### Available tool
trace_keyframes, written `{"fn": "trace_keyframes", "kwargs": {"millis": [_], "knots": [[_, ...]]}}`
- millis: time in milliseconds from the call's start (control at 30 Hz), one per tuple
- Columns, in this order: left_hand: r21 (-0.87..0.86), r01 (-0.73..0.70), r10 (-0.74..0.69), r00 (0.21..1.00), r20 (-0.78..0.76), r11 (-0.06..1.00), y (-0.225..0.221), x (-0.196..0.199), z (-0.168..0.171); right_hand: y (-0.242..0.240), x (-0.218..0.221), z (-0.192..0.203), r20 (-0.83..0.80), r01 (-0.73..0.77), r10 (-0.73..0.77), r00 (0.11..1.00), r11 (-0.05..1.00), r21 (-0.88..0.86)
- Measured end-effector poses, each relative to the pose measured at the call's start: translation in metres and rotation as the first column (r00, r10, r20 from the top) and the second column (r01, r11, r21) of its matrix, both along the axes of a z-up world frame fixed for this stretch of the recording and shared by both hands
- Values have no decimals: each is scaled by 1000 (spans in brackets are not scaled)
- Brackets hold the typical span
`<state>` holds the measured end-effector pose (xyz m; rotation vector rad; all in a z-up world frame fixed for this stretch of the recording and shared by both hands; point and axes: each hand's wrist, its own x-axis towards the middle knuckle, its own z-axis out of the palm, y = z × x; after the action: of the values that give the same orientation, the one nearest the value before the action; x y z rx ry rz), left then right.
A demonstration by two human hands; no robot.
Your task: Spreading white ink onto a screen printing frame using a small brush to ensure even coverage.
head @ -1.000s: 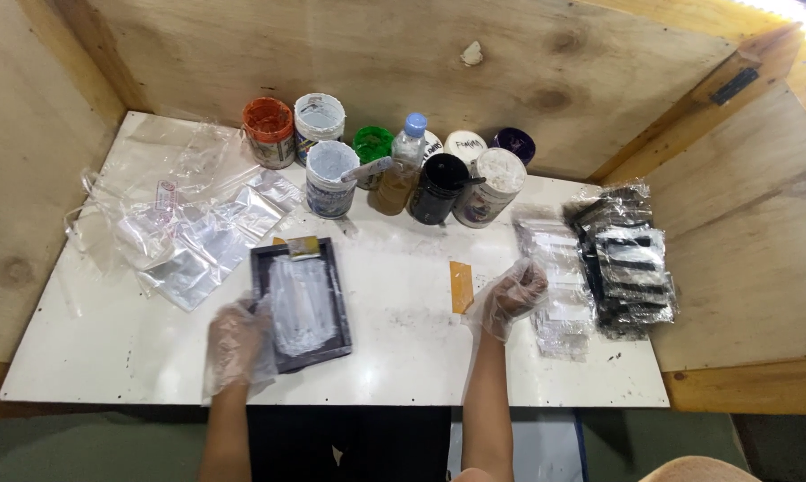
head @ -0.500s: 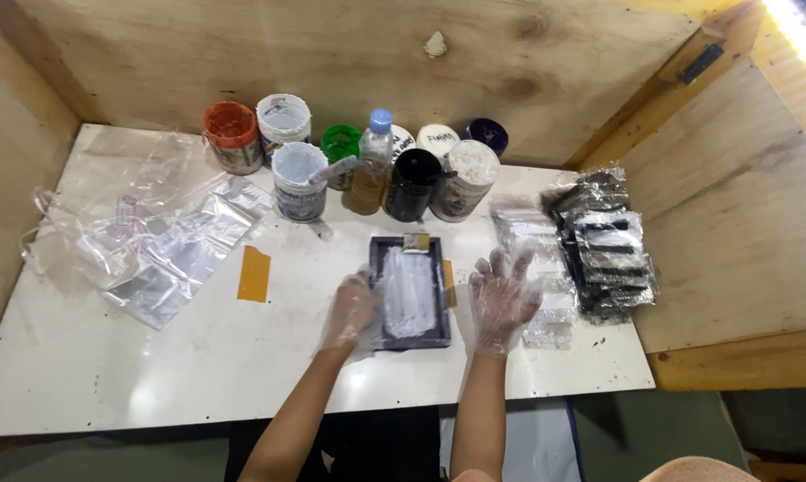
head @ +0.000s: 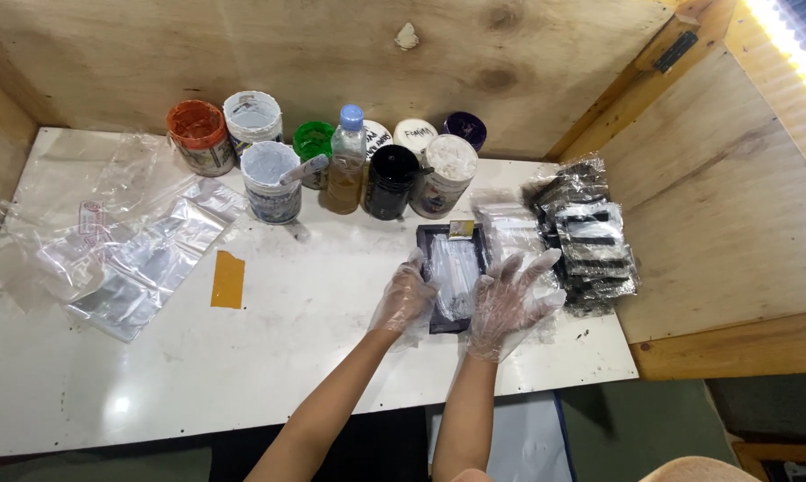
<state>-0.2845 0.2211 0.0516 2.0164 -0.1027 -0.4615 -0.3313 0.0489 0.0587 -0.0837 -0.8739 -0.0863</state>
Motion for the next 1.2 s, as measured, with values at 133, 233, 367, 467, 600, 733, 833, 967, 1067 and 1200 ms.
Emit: {"fn": "trace_keyframes", "kwargs": {"millis": [133,233,367,467,600,733,833,967,1067,1200], "knots": [[-83,43,-49,996,-72,996,-8,-2,-7,0,-2,3,-6,-53,53,999,998,-33],[-113,32,-42,995,-92,993,4,-9,27,-3,1,0,-19,-44,43,999,998,-54],[-129,-75,63,994,-93,989,37,-27,99,-6,2,-9,-20,-36,35,999,998,-59],[-698,-435,187,895,-406,569,37,10,5,14,-5,5,-78,39,-45,996,996,-76],[-755,-285,80,952,-297,590,81,1,18,41,7,0,-476,391,-474,741,881,-268],[-892,-401,14,913,-407,206,104,8,18,135,-13,81,-435,377,-779,450,608,-699],[-961,-274,-73,960,-270,-47,108,25,-30,168,-17,109,33,227,-888,459,81,-971],[-978,-167,-17,986,-167,-126,100,40,-80,193,14,34,564,487,-685,461,-336,-806],[-956,-187,-21,982,-187,-228,102,30,-62,130,41,-167,583,385,-467,666,-454,-804],[-967,-172,-1,985,-175,-189,102,38,-84,128,10,-273,622,348,-376,686,-581,-735]]}}
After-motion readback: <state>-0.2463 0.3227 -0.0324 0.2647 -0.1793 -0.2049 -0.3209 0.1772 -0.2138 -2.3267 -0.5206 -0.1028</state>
